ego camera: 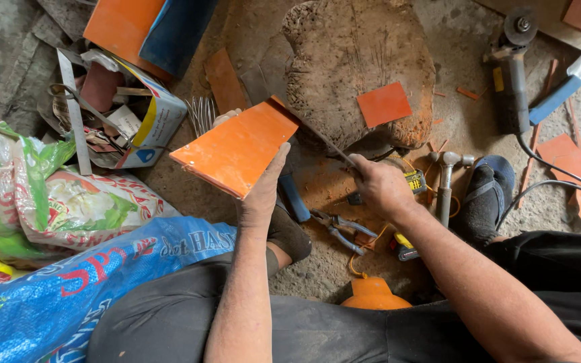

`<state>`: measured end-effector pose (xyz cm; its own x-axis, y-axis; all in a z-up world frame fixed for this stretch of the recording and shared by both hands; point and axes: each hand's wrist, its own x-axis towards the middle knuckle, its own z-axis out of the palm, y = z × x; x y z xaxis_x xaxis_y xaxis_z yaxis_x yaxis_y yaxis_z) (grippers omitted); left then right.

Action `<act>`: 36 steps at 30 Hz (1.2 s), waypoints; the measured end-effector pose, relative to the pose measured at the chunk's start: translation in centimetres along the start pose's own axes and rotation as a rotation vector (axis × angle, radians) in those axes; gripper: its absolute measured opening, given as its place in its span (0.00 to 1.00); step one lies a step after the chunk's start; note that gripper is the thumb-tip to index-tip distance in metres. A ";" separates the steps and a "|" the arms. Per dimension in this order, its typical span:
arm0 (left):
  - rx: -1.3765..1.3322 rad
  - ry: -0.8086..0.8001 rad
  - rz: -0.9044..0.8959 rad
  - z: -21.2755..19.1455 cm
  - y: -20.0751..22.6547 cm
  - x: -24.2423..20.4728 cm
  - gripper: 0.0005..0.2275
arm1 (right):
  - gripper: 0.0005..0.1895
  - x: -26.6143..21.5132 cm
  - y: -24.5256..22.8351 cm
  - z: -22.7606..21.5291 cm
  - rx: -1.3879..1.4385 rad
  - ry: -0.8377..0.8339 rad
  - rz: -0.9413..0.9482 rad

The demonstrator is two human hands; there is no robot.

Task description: The person hammers a nail into an orange metal strip, then uses an angle grinder to cut and smooth the edges. They file the edges with a metal file, mark the piece with a pencil, and inspect the finished shape.

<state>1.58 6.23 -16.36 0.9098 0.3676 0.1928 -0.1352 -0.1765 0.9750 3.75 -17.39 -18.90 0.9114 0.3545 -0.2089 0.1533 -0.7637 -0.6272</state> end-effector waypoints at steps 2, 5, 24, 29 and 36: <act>0.070 0.009 0.051 0.0 0.0 0.1 0.13 | 0.19 0.1 0.0 -0.3 0.004 -0.046 0.096; 0.385 -0.030 0.236 -0.7 0.1 -0.8 0.12 | 0.16 -0.8 -0.2 -0.4 0.151 0.063 0.060; -0.529 0.279 0.016 -3.3 4.8 4.0 0.31 | 0.06 -0.5 1.8 -3.2 0.626 0.132 0.325; -0.656 0.596 -0.453 -3.7 4.5 4.5 0.28 | 0.06 -0.5 3.3 -5.4 0.913 0.292 0.275; -0.593 0.717 -0.399 -2.5 2.3 4.2 0.25 | 0.08 -1.8 3.6 -6.6 1.106 0.304 0.308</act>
<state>4.05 9.67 -12.99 0.5072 0.7968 -0.3285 -0.2232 0.4896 0.8429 5.17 -24.34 -15.86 0.9284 -0.0187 -0.3712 -0.3652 0.1397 -0.9204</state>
